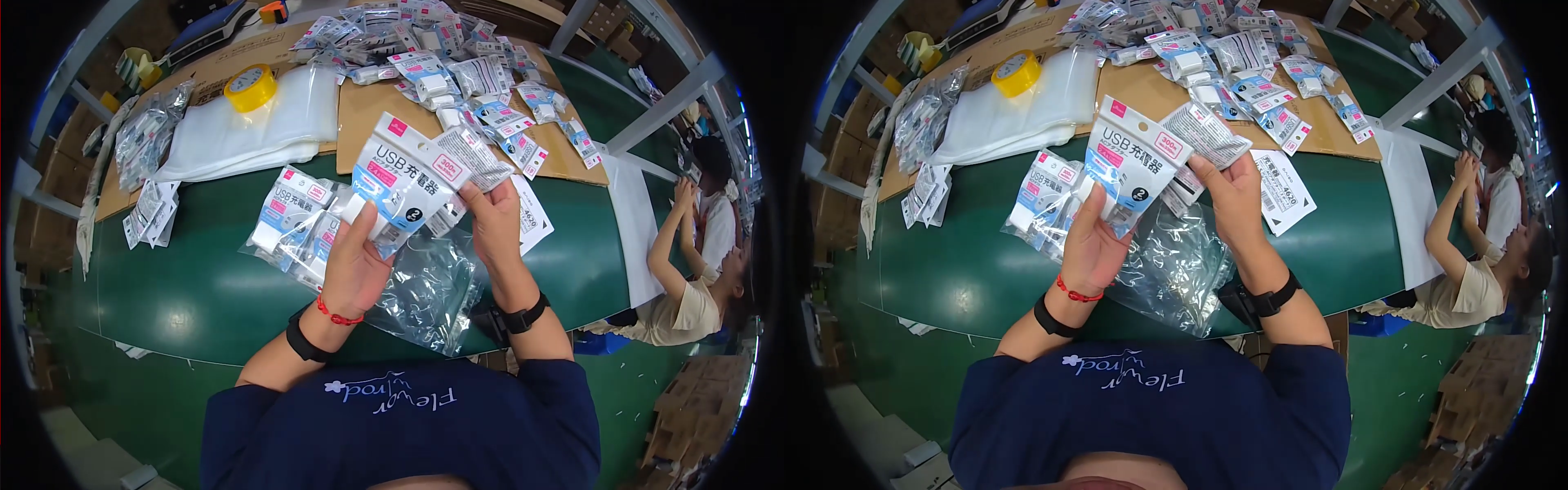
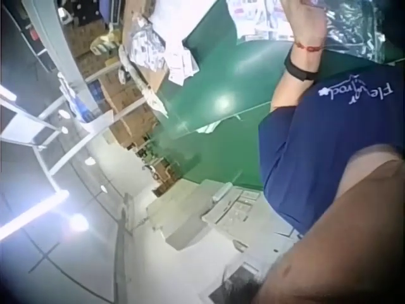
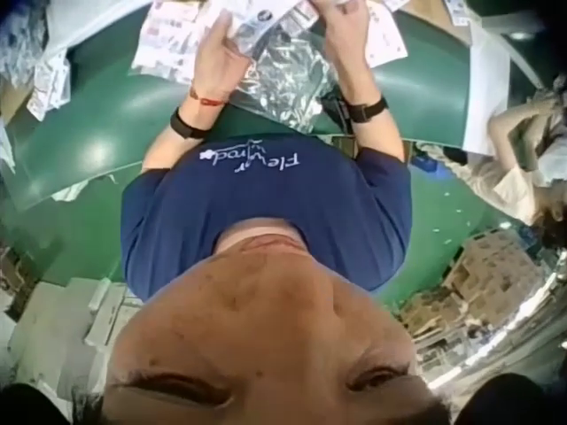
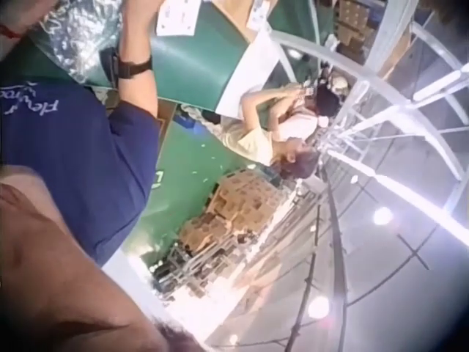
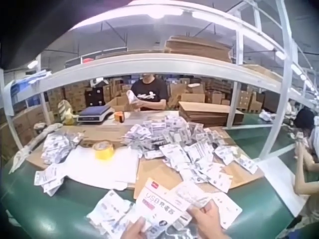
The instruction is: The person packs two packaged USB chargers into a plastic bag, inserts a paper label, and sets the bag aside before repeating the process.
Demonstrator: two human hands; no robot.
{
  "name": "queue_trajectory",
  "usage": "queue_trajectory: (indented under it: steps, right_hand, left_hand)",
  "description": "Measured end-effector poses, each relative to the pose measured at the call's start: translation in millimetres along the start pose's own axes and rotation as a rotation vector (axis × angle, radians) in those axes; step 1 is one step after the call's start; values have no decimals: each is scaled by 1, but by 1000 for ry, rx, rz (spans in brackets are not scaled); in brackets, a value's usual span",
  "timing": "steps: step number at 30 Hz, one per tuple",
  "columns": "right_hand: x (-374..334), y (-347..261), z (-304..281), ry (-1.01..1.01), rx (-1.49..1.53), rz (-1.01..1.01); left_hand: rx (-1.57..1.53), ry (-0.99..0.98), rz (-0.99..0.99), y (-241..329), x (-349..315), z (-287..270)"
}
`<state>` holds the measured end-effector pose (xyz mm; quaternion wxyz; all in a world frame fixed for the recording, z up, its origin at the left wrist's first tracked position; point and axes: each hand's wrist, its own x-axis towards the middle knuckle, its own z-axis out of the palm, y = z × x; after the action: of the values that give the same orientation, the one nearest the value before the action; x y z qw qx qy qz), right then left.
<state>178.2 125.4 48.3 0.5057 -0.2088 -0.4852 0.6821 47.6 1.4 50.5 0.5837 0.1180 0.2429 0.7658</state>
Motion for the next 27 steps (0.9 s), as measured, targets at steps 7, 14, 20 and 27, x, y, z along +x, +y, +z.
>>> queue_trajectory:
  steps: [7,14,20,27]
  right_hand:
    - [-1,-2,-6,-37,-138,146]
    - [-21,-5,11,-161,628,235]
    - [-19,-11,13,-167,-117,23]
    - [-24,-18,23,-305,-312,43]
  left_hand:
    - [12,-54,4,-10,-2,-2]
    - [58,-93,44,-24,-1,-2]
    - [527,182,432,-29,2,-1]
    - [939,-147,301,7,7,-2]
